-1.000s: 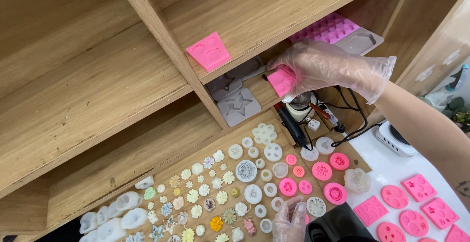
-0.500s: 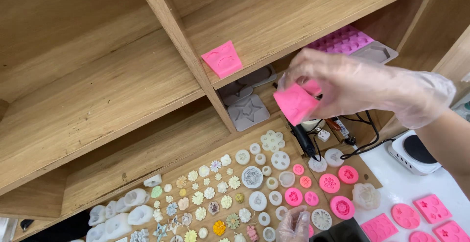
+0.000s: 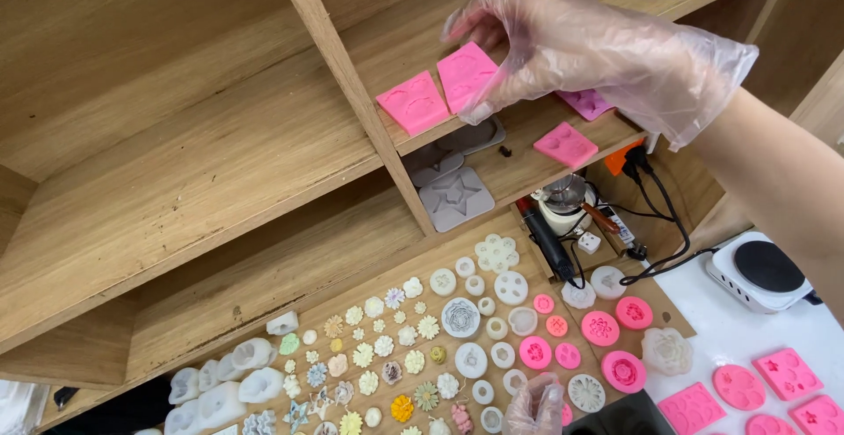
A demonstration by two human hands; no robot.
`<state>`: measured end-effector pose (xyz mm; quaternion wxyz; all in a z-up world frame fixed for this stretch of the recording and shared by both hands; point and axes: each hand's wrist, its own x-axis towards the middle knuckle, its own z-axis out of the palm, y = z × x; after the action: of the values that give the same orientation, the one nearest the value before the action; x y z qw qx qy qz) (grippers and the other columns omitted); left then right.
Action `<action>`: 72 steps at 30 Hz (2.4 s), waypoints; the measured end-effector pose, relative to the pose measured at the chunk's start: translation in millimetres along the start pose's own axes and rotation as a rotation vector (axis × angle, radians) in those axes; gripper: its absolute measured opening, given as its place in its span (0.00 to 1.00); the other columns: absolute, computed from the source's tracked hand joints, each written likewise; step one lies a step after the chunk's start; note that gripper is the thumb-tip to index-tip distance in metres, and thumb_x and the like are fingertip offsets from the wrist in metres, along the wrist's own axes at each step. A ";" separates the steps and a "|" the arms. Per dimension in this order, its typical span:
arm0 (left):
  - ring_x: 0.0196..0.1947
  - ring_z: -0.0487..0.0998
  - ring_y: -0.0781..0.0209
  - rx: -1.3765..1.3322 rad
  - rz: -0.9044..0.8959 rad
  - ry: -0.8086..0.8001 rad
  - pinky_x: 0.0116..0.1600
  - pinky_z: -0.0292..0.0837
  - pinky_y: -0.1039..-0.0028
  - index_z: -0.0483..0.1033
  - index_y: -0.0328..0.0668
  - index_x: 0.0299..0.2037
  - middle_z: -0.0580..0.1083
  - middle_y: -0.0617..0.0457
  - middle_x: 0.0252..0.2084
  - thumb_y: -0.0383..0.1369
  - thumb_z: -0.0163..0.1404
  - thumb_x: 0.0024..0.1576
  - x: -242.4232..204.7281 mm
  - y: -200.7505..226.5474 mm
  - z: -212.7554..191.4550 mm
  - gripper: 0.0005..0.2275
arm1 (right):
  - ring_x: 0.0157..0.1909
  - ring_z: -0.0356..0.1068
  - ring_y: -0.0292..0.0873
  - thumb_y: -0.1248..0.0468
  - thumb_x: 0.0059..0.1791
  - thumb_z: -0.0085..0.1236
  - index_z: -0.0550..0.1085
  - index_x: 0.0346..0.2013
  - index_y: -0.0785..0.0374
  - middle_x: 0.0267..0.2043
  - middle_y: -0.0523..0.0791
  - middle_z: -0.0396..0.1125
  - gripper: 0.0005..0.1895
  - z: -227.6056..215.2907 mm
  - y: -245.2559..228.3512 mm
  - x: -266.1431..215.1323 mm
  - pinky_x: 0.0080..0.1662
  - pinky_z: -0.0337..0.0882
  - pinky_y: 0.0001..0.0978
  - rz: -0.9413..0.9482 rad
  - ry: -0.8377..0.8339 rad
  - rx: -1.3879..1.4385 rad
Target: Organizing and preparing silicone candle molds on a workbench and shelves.
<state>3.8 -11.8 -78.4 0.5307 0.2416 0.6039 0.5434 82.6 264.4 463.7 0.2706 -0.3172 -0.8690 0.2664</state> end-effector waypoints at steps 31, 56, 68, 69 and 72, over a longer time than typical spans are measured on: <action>0.31 0.81 0.71 0.131 -0.072 -0.048 0.40 0.78 0.78 0.85 0.42 0.45 0.83 0.54 0.35 0.30 0.61 0.53 -18.9 32.8 -19.3 0.10 | 0.42 0.72 0.36 0.64 0.33 0.78 0.68 0.65 0.58 0.56 0.44 0.71 0.46 -2.9 -22.2 1.8 0.45 0.75 0.28 0.064 -0.098 -0.121; 0.37 0.83 0.68 -0.030 -0.047 -0.247 0.45 0.78 0.78 0.81 0.35 0.49 0.84 0.51 0.40 0.30 0.57 0.57 -22.3 101.8 19.7 0.12 | 0.47 0.74 0.51 0.44 0.33 0.73 0.70 0.60 0.63 0.49 0.51 0.73 0.46 15.3 102.7 -61.5 0.50 0.75 0.39 0.066 -0.315 -0.769; 0.38 0.81 0.62 0.345 0.440 -0.243 0.39 0.80 0.70 0.75 0.50 0.57 0.78 0.53 0.46 0.39 0.52 0.62 -56.7 346.5 67.5 0.14 | 0.41 0.75 0.52 0.56 0.34 0.76 0.76 0.48 0.65 0.44 0.52 0.73 0.32 10.8 68.0 -75.5 0.43 0.76 0.40 0.001 -0.194 -0.669; 0.40 0.84 0.62 0.530 0.844 -0.215 0.43 0.83 0.71 0.75 0.48 0.57 0.81 0.50 0.45 0.37 0.53 0.65 -52.1 353.1 66.0 0.12 | 0.41 0.75 0.50 0.55 0.39 0.76 0.74 0.52 0.63 0.44 0.50 0.72 0.31 8.3 50.1 -80.2 0.43 0.76 0.40 0.234 -0.271 -0.664; 0.55 0.82 0.56 0.572 1.170 -0.088 0.55 0.83 0.71 0.72 0.45 0.61 0.76 0.47 0.58 0.32 0.53 0.66 -41.9 371.6 72.1 0.14 | 0.44 0.75 0.47 0.57 0.39 0.73 0.75 0.48 0.63 0.47 0.48 0.71 0.27 -2.1 32.5 -92.0 0.44 0.77 0.36 0.087 -0.284 -0.646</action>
<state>-23.5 89.4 287.7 0.0866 0.6842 0.4711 0.5499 157.2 222.4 416.9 0.0211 -0.3829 -0.9230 0.0306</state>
